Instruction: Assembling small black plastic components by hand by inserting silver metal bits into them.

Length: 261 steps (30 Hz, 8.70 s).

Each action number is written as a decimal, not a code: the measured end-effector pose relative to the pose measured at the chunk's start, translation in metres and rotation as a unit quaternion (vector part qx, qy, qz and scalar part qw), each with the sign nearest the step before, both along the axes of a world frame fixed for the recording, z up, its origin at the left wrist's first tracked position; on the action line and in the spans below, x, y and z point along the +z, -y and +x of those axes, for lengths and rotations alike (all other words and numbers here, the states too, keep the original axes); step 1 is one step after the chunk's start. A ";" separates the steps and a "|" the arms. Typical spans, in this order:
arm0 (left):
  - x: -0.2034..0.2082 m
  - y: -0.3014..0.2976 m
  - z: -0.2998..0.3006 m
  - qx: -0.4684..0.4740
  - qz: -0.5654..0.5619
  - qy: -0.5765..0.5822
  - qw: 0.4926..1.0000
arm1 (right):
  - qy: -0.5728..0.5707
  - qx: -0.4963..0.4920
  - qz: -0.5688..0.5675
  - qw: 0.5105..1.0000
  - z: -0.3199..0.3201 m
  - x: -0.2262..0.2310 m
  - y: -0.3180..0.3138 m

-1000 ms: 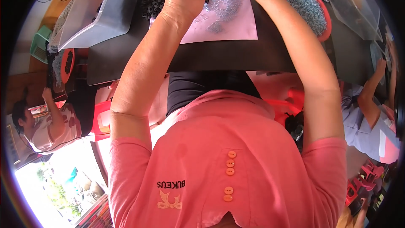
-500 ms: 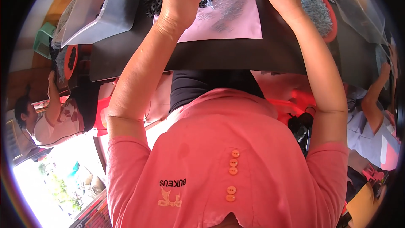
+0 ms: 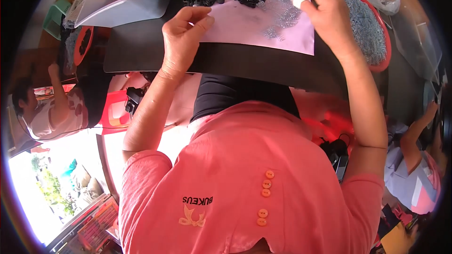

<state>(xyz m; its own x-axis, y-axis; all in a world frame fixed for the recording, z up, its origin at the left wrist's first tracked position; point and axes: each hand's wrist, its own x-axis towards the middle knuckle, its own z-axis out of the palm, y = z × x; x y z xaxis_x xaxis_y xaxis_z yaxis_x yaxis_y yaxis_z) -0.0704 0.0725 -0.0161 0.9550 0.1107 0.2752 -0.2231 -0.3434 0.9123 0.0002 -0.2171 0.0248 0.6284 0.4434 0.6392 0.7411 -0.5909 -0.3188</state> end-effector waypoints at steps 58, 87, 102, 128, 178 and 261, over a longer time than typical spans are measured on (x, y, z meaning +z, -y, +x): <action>0.002 -0.003 -0.018 -0.004 -0.132 -0.046 0.990 | 0.125 0.033 -0.243 0.961 0.034 -0.027 -0.111; 0.010 0.002 0.007 -0.052 -0.439 -0.133 0.887 | 0.120 0.023 -0.167 0.978 0.009 -0.013 -0.080; 0.003 0.005 -0.001 -0.054 -0.369 -0.132 0.918 | 0.124 0.005 -0.099 0.987 0.025 -0.027 -0.081; 0.005 0.025 0.013 -0.020 -0.336 -0.130 0.933 | -0.158 0.068 0.123 0.977 0.009 -0.021 -0.086; 0.003 0.048 0.020 0.037 0.151 0.186 0.970 | -0.383 0.138 0.292 0.865 -0.002 -0.017 -0.067; -0.017 0.007 0.033 -0.027 0.342 0.182 0.921 | -0.374 0.082 0.251 0.889 -0.013 -0.006 -0.056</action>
